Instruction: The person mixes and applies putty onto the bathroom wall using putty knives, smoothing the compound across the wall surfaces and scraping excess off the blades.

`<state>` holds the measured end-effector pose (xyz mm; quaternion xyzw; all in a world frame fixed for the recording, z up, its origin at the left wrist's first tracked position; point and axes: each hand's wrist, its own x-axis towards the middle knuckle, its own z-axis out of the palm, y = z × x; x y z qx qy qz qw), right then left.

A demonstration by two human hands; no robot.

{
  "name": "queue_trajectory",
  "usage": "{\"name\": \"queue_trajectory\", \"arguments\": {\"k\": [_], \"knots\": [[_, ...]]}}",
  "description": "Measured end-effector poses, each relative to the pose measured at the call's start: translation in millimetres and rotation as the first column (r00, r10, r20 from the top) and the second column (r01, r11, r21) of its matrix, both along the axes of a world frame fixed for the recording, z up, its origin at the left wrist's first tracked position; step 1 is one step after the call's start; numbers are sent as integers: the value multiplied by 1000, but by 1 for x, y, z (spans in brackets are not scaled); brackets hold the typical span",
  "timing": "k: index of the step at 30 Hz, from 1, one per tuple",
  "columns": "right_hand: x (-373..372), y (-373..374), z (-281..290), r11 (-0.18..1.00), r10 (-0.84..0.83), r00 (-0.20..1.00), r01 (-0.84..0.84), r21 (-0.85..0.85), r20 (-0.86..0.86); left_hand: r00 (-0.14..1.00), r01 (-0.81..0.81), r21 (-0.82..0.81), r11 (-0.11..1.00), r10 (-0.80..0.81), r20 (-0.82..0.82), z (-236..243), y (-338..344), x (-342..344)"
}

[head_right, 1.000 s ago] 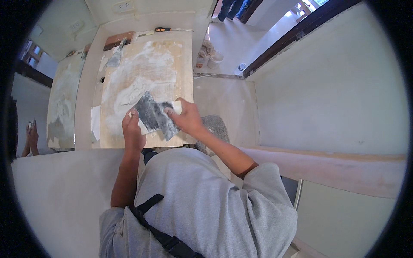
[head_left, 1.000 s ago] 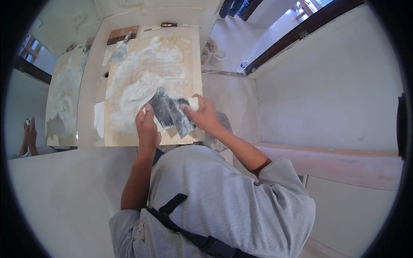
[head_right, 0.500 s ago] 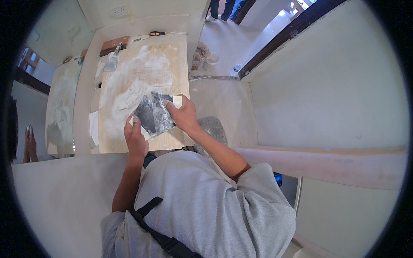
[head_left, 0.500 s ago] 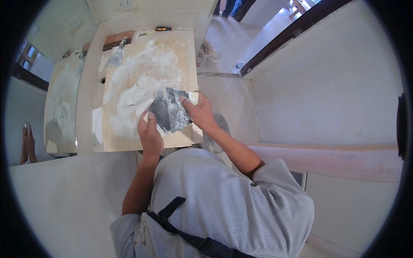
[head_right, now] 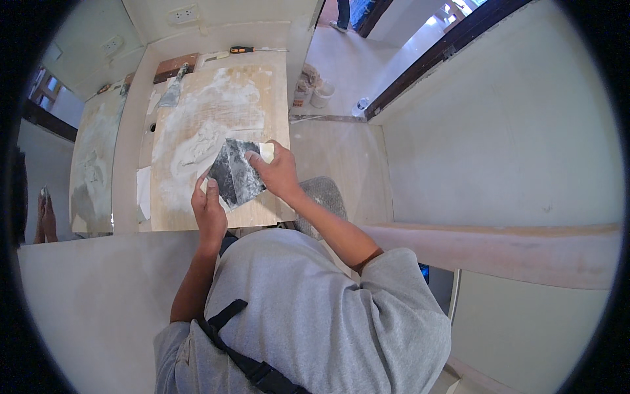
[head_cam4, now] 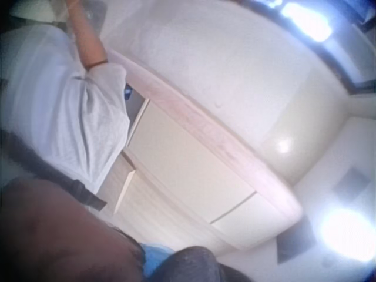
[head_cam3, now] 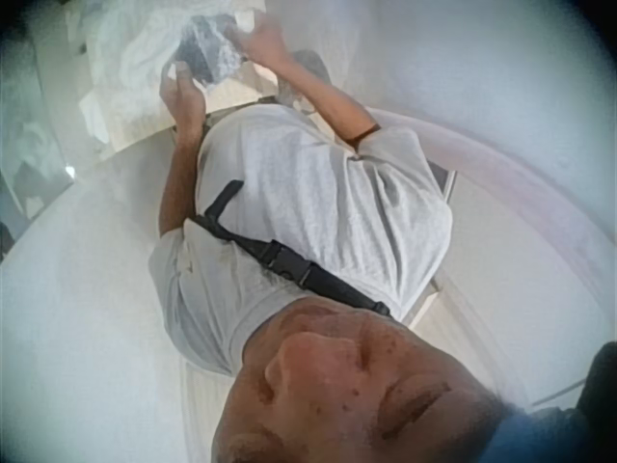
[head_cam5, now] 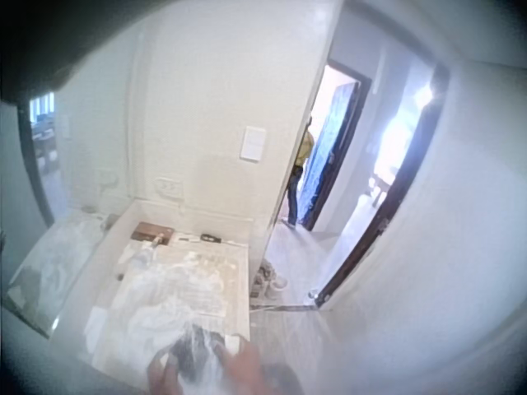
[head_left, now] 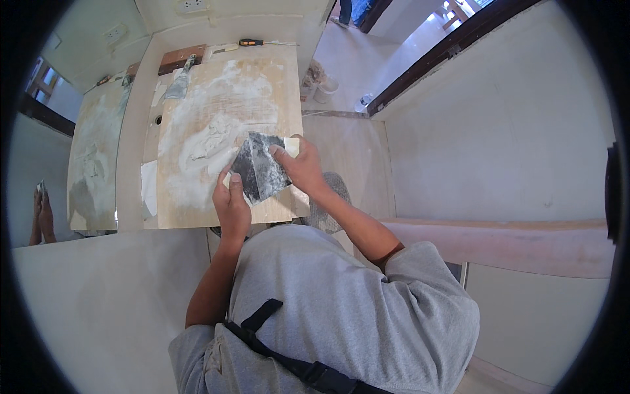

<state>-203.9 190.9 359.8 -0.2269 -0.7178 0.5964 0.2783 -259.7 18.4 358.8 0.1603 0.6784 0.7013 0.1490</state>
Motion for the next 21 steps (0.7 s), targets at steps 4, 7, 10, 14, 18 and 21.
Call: {"name": "queue_trajectory", "arguments": {"k": [4,7,10,14,18,21], "knots": [[8,-15,5,984,73,996,-79,161,41,999,-1,-12,1000,2,44,-4,-3,-3],[10,4,9,952,233,958,-260,162,168,998,-43,176,984,34,53,-3,-2,-9],[12,27,4,892,68,998,-54,-449,17,983,-72,299,951,18,180,-6,-7,-22],[21,21,5,653,128,980,-197,-731,-150,912,-146,451,880,-56,406,-15,-9,-36],[18,-5,2,609,169,976,-213,-764,-137,518,-6,848,530,-724,456,-22,-13,-43],[17,-10,11,654,209,963,-269,-707,-172,535,-173,723,669,-552,639,25,7,-21]]}}
